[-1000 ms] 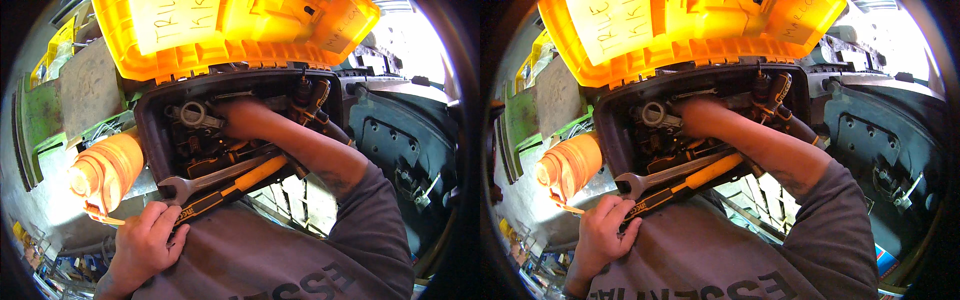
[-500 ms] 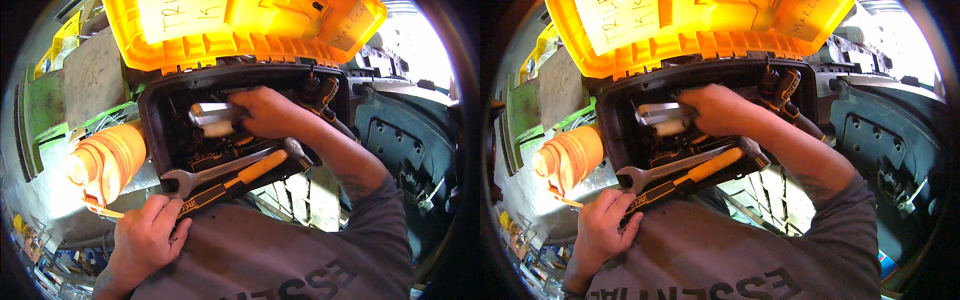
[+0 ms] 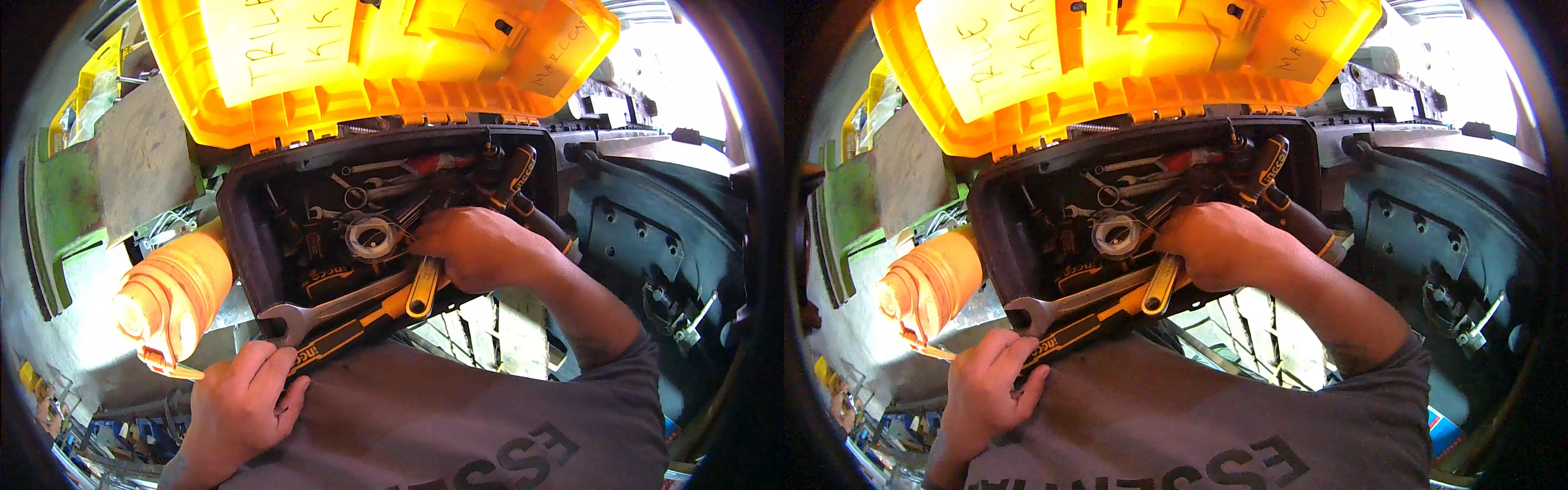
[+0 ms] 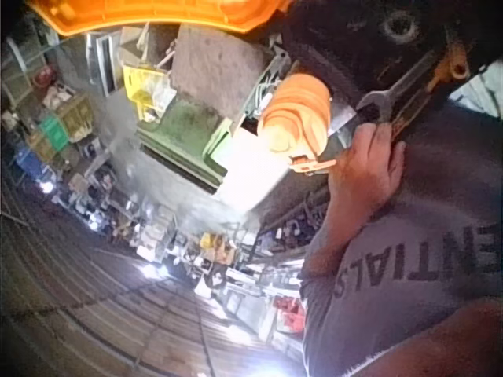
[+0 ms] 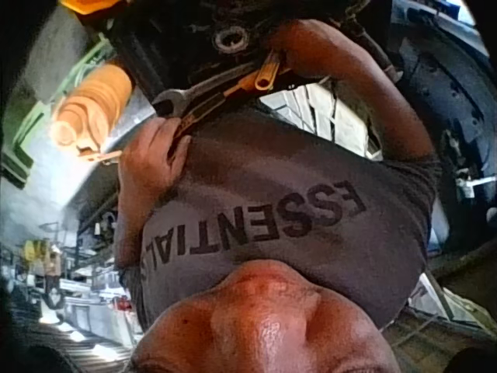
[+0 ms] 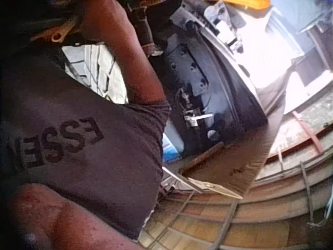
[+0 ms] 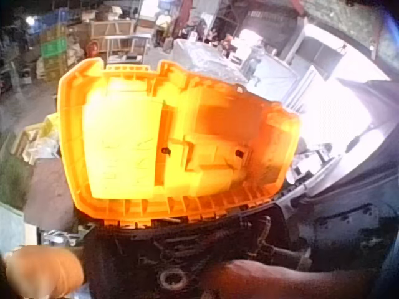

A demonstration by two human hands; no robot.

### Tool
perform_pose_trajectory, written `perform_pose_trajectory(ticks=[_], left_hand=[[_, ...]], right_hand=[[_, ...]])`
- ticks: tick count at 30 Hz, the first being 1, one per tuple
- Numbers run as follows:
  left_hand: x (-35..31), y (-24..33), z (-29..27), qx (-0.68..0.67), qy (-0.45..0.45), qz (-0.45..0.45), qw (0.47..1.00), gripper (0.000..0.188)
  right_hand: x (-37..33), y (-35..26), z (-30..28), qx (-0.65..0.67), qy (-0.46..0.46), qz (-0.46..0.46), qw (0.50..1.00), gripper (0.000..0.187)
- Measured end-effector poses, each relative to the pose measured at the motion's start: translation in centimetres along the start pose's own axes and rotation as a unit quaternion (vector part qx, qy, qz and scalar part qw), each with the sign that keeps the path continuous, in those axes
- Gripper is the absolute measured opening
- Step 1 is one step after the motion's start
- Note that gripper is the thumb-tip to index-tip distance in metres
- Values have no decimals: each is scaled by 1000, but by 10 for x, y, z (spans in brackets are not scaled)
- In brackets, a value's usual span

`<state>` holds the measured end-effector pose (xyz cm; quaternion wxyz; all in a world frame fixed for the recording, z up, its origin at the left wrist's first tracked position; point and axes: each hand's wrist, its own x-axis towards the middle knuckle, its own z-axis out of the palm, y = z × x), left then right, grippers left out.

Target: The person retrieves wrenches from a toolbox and uses them to tighten nuts on a metal fan housing with copper tubes. They then insert additional copper tubes into the housing and secure them with nuts and washers.

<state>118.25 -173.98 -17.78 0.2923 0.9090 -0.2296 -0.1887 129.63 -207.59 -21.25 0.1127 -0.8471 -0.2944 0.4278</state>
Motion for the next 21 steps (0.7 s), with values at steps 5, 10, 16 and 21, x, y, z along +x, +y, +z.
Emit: perform_pose_trajectory(ticks=[5, 10, 16, 21], left_hand=[[0, -3, 0, -7, -6, 0, 1000, 33], [3, -1, -3, -12, -14, -3, 1000, 33], [1, 2, -6, -15, -21, -19, 999, 31], [-2, -4, -3, -22, 1, -2, 1000, 28]], right_hand=[[9, 6, -20, 99, -26, 5, 995, 40], [96, 2, -5, -1, 98, -24, 995, 32], [118, 6, 1, 53, -35, -74, 995, 29], [89, 12, 4, 69, 13, 33, 997, 32]])
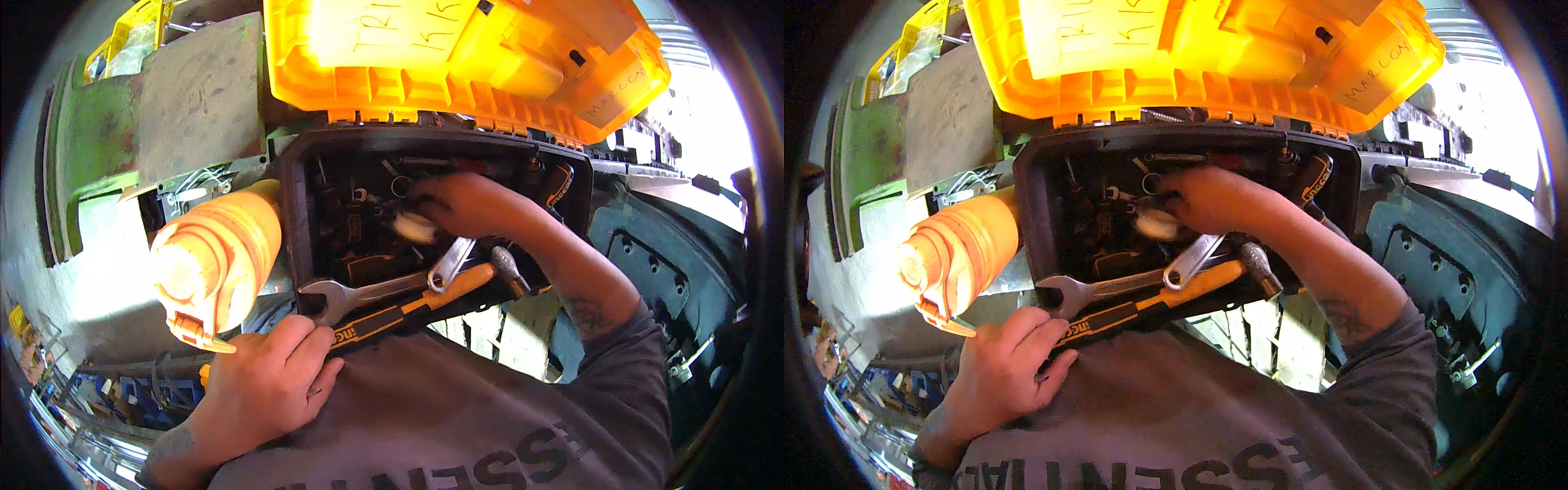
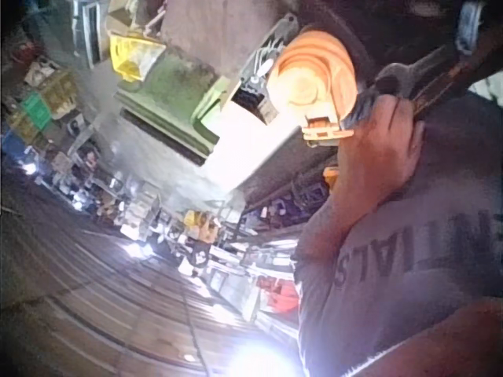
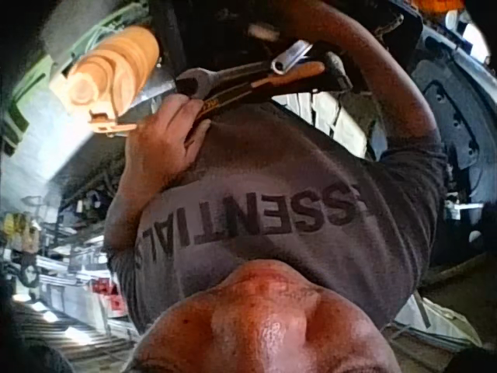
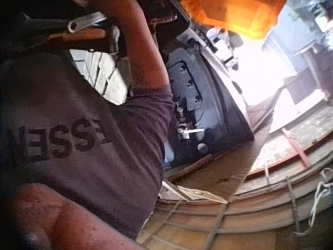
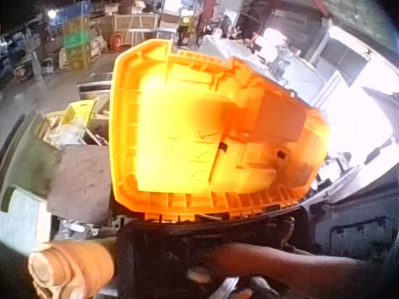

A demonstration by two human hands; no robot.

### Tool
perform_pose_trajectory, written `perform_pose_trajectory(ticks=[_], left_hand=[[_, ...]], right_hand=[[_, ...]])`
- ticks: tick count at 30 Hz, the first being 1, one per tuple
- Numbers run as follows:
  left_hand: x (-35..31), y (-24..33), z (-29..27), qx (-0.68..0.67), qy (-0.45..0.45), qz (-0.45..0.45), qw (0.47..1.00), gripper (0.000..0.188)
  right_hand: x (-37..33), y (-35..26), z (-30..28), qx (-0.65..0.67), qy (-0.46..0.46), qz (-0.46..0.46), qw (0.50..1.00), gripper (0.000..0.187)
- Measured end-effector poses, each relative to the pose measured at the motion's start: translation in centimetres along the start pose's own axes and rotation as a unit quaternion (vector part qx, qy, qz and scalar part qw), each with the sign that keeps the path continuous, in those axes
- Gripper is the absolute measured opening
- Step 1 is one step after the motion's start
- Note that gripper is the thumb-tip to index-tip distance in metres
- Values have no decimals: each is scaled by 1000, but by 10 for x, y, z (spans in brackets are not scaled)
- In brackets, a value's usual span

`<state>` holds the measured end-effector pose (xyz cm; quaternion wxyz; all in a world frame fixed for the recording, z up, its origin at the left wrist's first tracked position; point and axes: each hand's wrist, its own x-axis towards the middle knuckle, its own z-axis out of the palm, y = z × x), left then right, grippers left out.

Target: The person retrieves wrenches from a toolbox and uses them to tighten nuts on a metal fan housing with copper tubes. They then insert additional copper tubes into the housing and secure them with nuts and washers.

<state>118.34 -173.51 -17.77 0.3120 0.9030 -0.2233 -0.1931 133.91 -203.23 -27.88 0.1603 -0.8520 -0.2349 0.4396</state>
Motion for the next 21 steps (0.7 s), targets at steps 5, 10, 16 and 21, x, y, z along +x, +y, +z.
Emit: perform_pose_trajectory(ticks=[5, 10, 16, 21], left_hand=[[0, -2, 1, -2, -20, -1, 1000, 27], [1, 1, 1, 2, -2, 6, 1000, 28], [0, 1, -2, -16, -18, -18, 1000, 34], [-1, -2, 0, -15, -13, -11, 1000, 32]], right_hand=[[14, -11, 12, -151, 35, -29, 987, 38], [36, -13, 9, -254, 26, -123, 959, 45], [44, -11, 15, -261, 11, -84, 962, 39], [54, -15, 17, -237, 8, -30, 971, 32]])
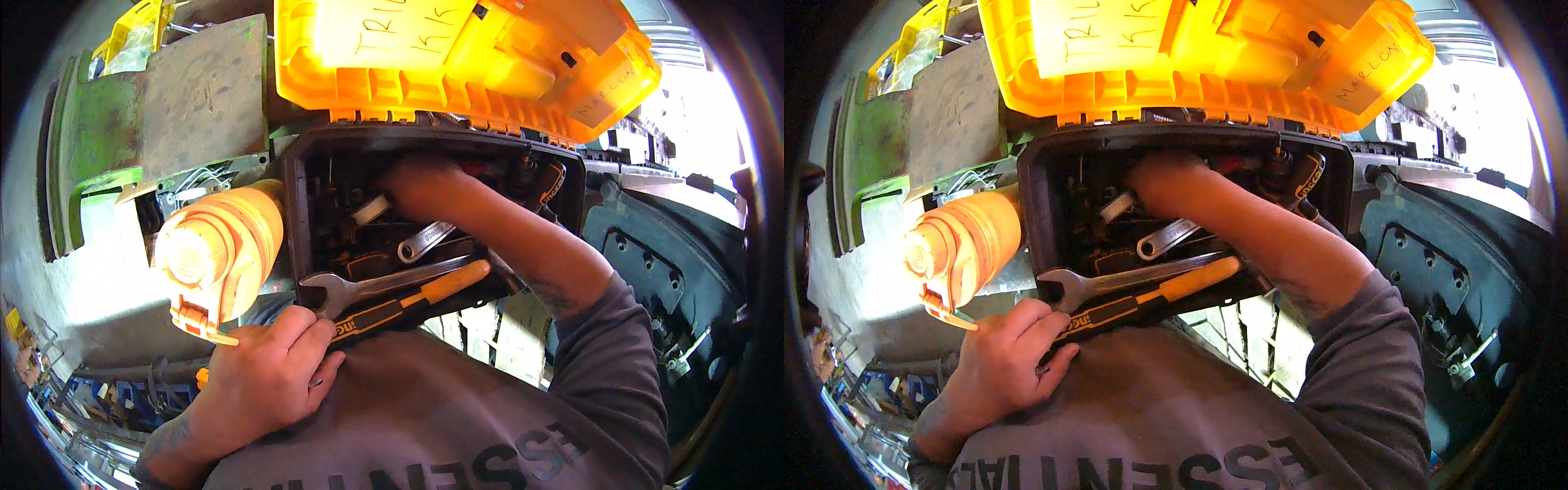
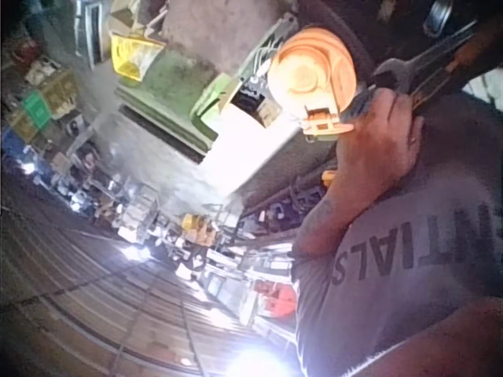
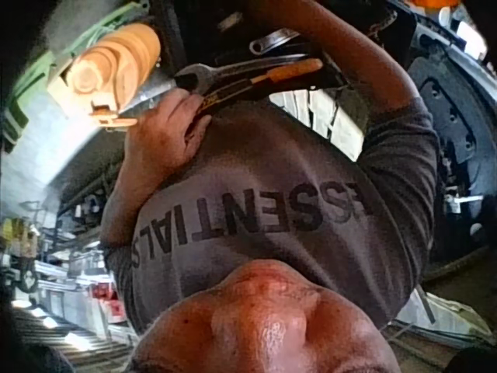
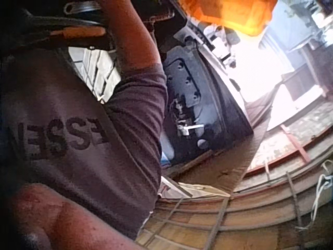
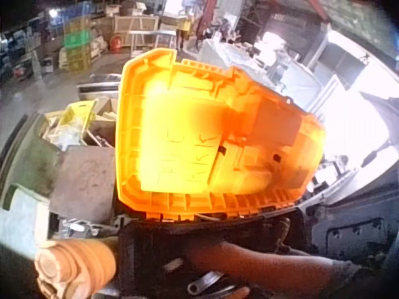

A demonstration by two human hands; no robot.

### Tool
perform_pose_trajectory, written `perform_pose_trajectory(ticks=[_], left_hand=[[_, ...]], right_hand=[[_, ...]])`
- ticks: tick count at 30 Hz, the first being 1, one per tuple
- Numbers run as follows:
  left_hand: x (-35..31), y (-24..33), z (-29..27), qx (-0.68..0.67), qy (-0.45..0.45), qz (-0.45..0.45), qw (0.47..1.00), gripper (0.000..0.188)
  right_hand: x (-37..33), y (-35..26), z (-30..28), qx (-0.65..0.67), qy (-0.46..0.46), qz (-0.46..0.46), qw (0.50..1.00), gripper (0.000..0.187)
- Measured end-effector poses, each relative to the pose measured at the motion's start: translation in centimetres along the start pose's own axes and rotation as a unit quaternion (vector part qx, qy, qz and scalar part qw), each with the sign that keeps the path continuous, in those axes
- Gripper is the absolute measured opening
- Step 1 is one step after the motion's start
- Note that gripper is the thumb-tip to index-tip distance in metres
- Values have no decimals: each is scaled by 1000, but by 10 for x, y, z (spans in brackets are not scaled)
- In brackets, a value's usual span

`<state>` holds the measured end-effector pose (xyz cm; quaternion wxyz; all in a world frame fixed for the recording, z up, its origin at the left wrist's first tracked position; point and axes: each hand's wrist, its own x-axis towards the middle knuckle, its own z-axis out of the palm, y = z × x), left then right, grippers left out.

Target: The person retrieves wrenches from a toolbox and uses them to tighten nuts on a metal fan housing with copper tubes. They then insert additional copper tubes into the housing and secure them with nuts and washers.

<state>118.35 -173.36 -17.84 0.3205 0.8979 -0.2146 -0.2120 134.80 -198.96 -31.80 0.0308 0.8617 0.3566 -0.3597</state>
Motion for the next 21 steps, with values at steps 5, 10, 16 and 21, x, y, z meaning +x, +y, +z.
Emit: perform_pose_trajectory(ticks=[5, 10, 16, 21], left_hand=[[2, -3, 2, 11, 13, 24, 1000, 29], [2, -2, 2, 11, 11, 26, 1000, 28], [-1, -2, 0, -14, -6, -3, 1000, 33], [0, -3, 1, -1, 14, 21, 1000, 27]], right_hand=[[11, -9, 3, 7, 16, 71, 997, 29], [9, -13, -7, 17, -13, 56, 998, 29], [-6, -8, -7, 65, 56, -41, 995, 30], [-9, -3, 6, 213, 75, -42, 973, 26]])
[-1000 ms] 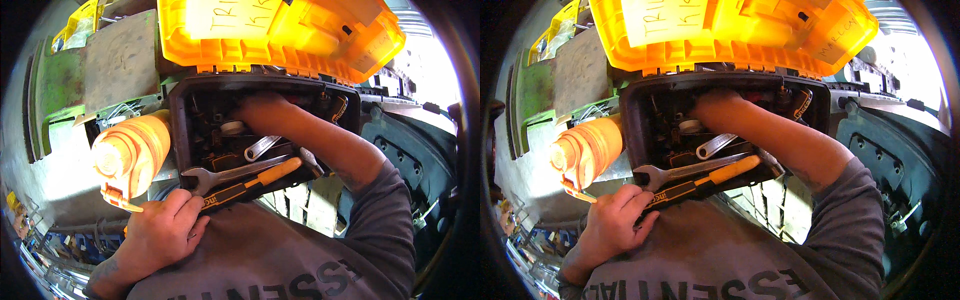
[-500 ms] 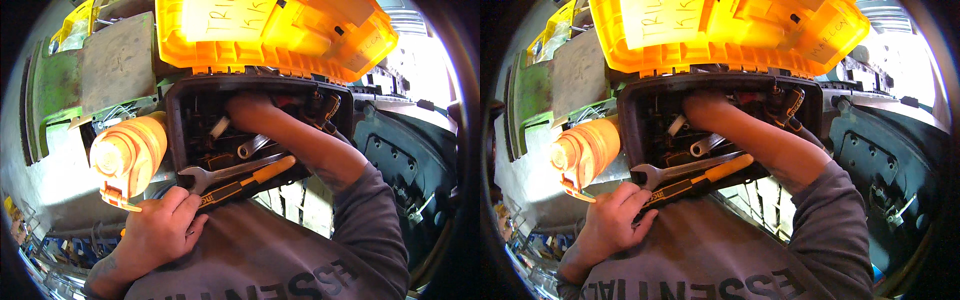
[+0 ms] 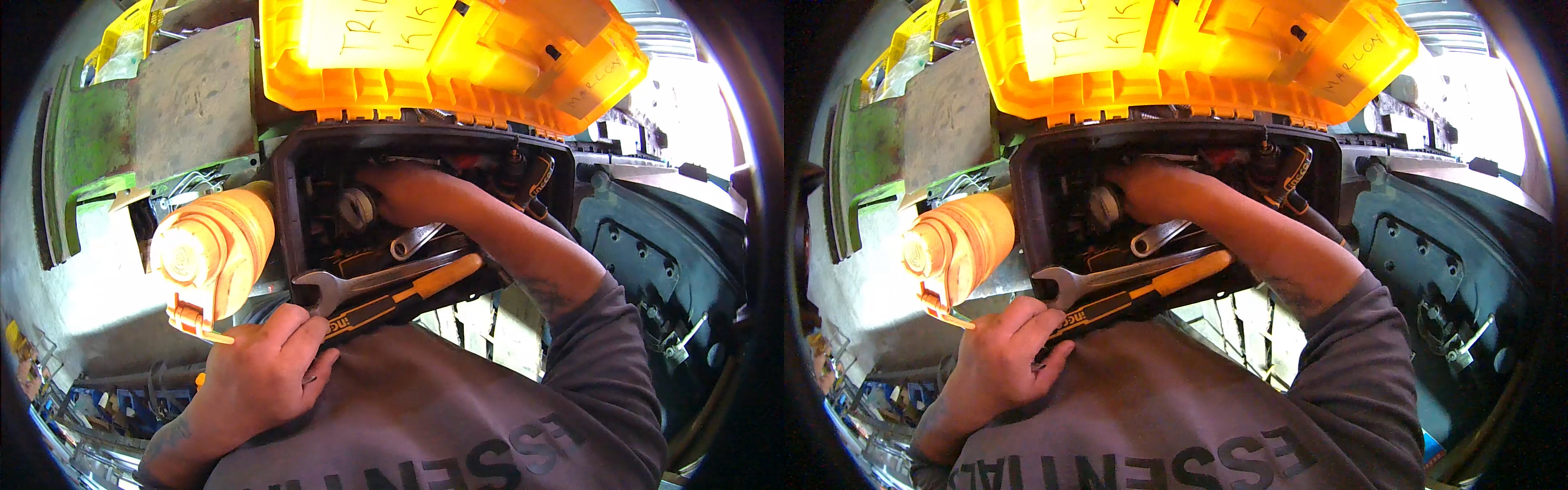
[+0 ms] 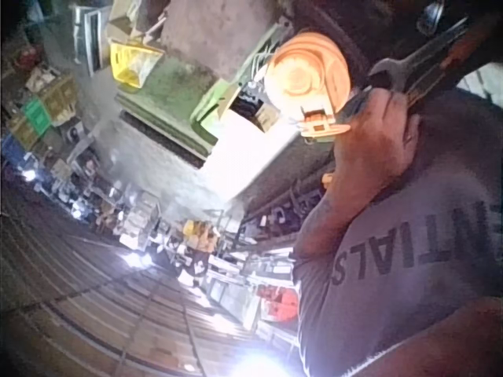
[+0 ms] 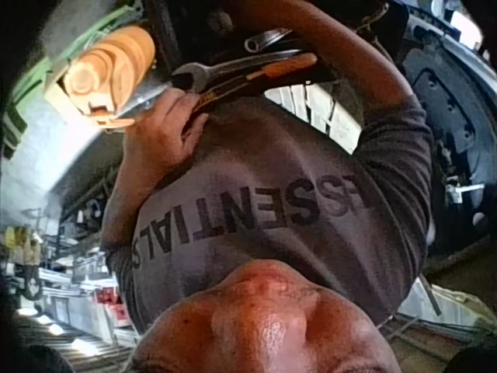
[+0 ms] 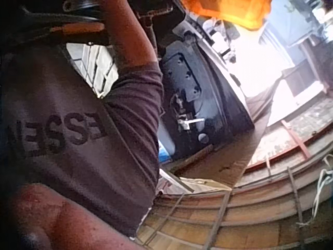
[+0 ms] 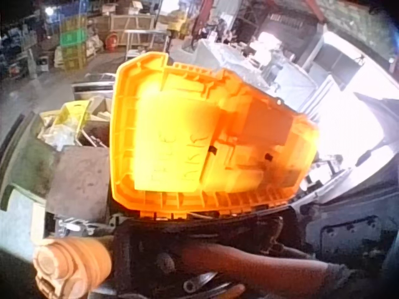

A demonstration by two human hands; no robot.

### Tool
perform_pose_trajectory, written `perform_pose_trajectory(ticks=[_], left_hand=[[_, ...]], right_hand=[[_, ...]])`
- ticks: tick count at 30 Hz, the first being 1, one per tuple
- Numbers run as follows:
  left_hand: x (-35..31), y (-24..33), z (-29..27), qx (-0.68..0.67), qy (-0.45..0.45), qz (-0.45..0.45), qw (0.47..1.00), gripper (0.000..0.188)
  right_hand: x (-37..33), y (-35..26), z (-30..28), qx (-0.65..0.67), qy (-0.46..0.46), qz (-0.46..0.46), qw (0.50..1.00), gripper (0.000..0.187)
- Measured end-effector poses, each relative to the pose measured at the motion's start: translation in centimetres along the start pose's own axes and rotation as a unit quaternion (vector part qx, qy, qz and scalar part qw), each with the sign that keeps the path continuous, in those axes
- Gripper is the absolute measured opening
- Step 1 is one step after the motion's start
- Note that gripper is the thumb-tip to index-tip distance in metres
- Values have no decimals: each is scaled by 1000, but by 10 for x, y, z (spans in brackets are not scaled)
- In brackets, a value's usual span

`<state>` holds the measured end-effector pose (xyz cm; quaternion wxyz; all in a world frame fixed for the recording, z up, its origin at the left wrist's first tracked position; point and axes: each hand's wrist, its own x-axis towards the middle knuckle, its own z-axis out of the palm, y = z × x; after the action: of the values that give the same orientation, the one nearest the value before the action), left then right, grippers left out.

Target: The person retrieves wrenches from a toolbox and uses them to tighten nuts on a metal fan housing with copper tubes. They then insert additional copper tubes into the housing and secure them with nuts and washers.

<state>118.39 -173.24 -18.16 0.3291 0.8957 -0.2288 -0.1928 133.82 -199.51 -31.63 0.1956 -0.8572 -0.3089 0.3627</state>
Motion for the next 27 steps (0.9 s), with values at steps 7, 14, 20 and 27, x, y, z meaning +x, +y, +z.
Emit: perform_pose_trajectory(ticks=[7, 14, 20, 27], left_hand=[[-1, -2, 1, -16, 11, -6, 1000, 27], [1, 0, 2, -4, 16, 4, 1000, 27], [-2, 4, 1, -11, -12, -23, 1000, 31], [-3, 6, -2, 2, 4, -2, 1000, 27]], right_hand=[[-14, -18, -9, 61, -45, 62, 995, 32], [6, -25, 20, -19, 67, 120, 990, 38], [27, -23, 25, -100, 4, 124, 987, 35], [32, -36, 17, -90, -14, 173, 981, 37]])
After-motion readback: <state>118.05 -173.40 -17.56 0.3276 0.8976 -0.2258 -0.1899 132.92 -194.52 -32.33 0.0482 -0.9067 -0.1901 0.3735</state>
